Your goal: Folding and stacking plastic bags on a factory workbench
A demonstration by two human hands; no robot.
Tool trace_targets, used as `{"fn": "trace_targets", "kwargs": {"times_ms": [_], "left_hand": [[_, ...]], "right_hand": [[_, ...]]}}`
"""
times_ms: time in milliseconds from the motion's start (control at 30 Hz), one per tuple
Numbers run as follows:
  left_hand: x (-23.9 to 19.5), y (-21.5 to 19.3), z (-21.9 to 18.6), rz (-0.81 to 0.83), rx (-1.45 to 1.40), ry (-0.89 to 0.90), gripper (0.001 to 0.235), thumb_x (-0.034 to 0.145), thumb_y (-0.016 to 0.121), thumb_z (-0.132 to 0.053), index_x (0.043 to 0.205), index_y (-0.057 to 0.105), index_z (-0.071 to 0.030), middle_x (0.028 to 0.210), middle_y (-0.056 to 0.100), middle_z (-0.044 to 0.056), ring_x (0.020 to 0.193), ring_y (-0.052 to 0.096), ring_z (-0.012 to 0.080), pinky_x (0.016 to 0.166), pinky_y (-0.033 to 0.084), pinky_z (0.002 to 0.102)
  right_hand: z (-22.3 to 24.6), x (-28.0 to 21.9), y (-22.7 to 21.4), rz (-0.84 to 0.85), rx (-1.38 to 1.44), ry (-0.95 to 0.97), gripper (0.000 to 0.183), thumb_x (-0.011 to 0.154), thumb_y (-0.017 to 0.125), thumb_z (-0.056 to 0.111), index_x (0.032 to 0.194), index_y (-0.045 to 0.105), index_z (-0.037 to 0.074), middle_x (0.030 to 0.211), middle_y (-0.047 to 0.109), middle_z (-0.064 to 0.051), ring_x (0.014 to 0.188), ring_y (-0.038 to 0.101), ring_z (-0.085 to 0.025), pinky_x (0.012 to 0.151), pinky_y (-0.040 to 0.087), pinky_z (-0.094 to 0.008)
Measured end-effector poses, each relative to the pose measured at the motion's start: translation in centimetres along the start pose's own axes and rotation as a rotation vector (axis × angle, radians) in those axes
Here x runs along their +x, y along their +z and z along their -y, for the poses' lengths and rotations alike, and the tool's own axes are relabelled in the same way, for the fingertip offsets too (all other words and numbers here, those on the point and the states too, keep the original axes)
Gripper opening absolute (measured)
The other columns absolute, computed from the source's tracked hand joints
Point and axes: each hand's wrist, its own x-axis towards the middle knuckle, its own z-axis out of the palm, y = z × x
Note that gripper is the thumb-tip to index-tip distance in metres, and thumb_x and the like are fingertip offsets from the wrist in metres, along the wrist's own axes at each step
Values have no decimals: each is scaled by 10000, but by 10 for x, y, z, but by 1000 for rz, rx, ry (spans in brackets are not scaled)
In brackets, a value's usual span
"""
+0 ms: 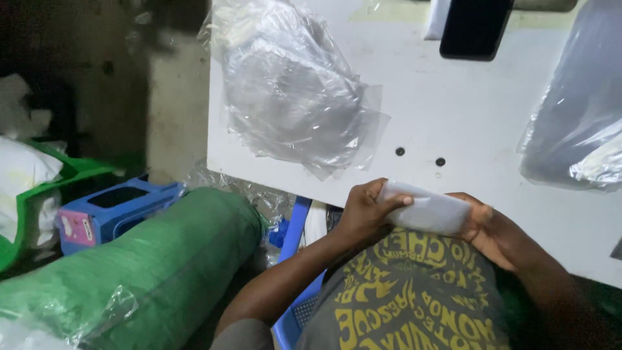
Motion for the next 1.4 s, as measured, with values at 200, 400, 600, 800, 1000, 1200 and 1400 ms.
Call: {"fn": "trace_targets", "kwargs": {"times_ms": [200,400,600,800,1000,1200,1400], "left_hand": [[23,10,-42,-35,283,204,251,903,743,-271,1045,744,-64,941,776,75,791,677,127,558,480,289],[17,45,-40,111,-817,-276,809,810,777,-172,1530,409,-143,1519,485,144,1291,540,419,860,605,518],[26,51,-4,-169,-994,65,496,890,801,-79,1360,642,-80,1145,713,73,979,665,181,798,596,290],[20,-19,-52,-28,-489,422,424,1073,600,-192,1467,530,-51,1508,571,174,1428,563,342,1293,432,490],[52,-108,-11,-738,606,484,303,794,904,-118,845,605,-126,795,581,12,699,543,135,618,455,297],[32,-95,-37,-568,438,432,147,999,639,-140,1036,740,-40,979,741,81,888,704,169,745,562,290],[14,-18,-6,223,-146,600,330,1004,727,-308,1298,660,-173,1241,721,74,1138,726,206,1016,627,335]], "right_hand": [[16,-5,37,-230,-58,-455,192,889,714,92,1064,725,13,1049,773,-189,901,740,-319,855,595,-468],[21,-19,62,-770,-248,-920,248,969,782,84,1169,635,87,995,647,13,919,587,-80,887,504,-244],[36,-24,105,-310,-363,-908,884,776,600,300,1525,328,-82,1644,331,-290,1493,359,-381,1199,394,-517],[39,-15,69,-608,-361,-555,246,917,688,76,1157,687,22,576,489,-110,263,285,-119,211,112,-300],[46,-28,84,-688,-467,-650,381,950,665,-21,1318,686,77,1029,705,-129,497,474,-110,358,270,-238],[66,-36,107,-738,-483,-794,247,992,760,178,1193,688,55,1095,690,-37,1012,659,-176,893,543,-323],[79,-55,152,-254,-511,-349,475,719,752,-53,1187,796,19,1288,827,-196,1151,782,-337,1021,576,-446]]}}
